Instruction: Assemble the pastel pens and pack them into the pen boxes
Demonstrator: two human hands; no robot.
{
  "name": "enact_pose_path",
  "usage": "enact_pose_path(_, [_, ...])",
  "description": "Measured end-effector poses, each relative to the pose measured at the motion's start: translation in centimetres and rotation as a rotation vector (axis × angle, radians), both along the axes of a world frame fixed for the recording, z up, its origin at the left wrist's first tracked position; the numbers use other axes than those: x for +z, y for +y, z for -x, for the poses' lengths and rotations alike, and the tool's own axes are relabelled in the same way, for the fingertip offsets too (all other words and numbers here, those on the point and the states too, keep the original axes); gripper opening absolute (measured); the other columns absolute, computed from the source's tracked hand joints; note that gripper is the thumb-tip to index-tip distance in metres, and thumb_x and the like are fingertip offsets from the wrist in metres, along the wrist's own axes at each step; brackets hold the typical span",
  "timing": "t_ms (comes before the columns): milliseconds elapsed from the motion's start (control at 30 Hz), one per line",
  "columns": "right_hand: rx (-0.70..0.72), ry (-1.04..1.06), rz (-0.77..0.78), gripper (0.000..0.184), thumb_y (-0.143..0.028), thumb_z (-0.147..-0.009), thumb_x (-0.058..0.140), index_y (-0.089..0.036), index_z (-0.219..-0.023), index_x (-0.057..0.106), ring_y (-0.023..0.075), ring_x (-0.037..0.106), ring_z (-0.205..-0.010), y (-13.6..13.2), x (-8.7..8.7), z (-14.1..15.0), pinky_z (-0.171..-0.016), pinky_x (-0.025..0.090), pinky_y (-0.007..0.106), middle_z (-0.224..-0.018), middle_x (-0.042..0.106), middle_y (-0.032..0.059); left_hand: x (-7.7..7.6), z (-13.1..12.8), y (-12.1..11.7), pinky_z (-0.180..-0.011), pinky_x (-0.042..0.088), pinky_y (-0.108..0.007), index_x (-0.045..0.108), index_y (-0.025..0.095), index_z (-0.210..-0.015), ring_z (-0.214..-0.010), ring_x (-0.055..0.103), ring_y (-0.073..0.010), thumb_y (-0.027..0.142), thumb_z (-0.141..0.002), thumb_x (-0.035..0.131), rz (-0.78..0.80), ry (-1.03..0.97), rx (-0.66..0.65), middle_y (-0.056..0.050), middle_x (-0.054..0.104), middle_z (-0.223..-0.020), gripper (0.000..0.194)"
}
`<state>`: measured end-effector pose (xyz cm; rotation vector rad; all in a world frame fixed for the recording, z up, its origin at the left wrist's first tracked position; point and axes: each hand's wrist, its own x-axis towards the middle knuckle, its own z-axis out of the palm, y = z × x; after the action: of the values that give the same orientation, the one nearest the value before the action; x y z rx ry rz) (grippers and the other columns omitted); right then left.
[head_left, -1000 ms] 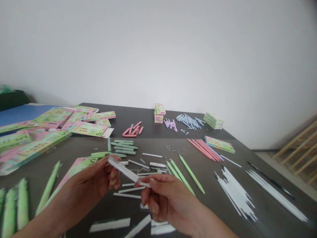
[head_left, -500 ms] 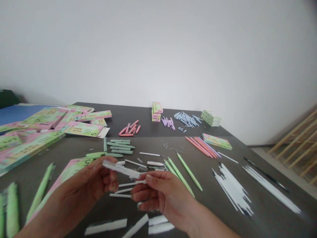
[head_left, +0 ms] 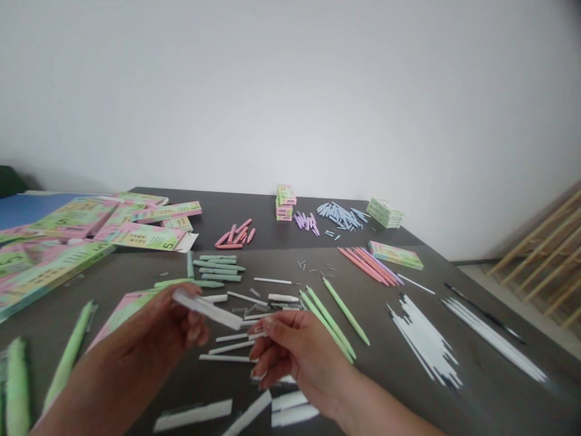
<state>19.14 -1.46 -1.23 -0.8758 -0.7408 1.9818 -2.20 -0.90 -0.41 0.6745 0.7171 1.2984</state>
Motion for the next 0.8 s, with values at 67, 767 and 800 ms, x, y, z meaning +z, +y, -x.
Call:
enact_pose_path(67, [-0.024, -0.037, -0.076, 0.043, -0.047, -0.061, 0.081, -0.009, -0.074, 0.068, 0.0099, 0.058, -0.039, 0.0, 0.2, -0.2, -0.036, 0.048, 0.018, -0.056, 0.064, 0.0022, 1.0, 0.1, 0.4, -0.066, 0.060, -0.036, 0.064, 0.015, -0.079, -0.071, 0.065, -0.0201, 0.008, -0.082, 0.051, 0.078, 0.030, 0.162, -0.003, 0.067, -0.075, 0.015])
enact_pose_path(767, [-0.240, -0.722, -1.381, 0.017, -0.024, -0.094, 0.053, -0.016, -0.090, 0.068, 0.0100, 0.062, -0.055, -2.3, 0.6, 0.1, -0.055, 0.047, 0.015, -0.066, 0.068, 0.0034, 0.7, -3.6, -3.4, -0.031, 0.012, -0.015, 0.052, 0.019, -0.069, -0.031, 0.026, -0.0020, 0.065, -0.069, 0.067, 0.098, 0.519, -0.446, 0.007, 0.047, -0.046, 0.048])
enact_pose_path(800, [-0.232, -0.720, -1.385, 0.017, -0.024, -0.094, 0.052, -0.017, -0.090, 0.067, 0.0103, 0.063, -0.057, -2.3, 0.5, 0.2, -0.057, 0.048, 0.015, -0.067, 0.068, 0.0034, 0.6, -3.7, -3.4, -0.030, 0.012, -0.015, 0.052, 0.019, -0.069, -0.031, 0.025, -0.0021, 0.066, -0.069, 0.067, 0.091, 0.513, -0.451, 0.008, 0.046, -0.044, 0.049])
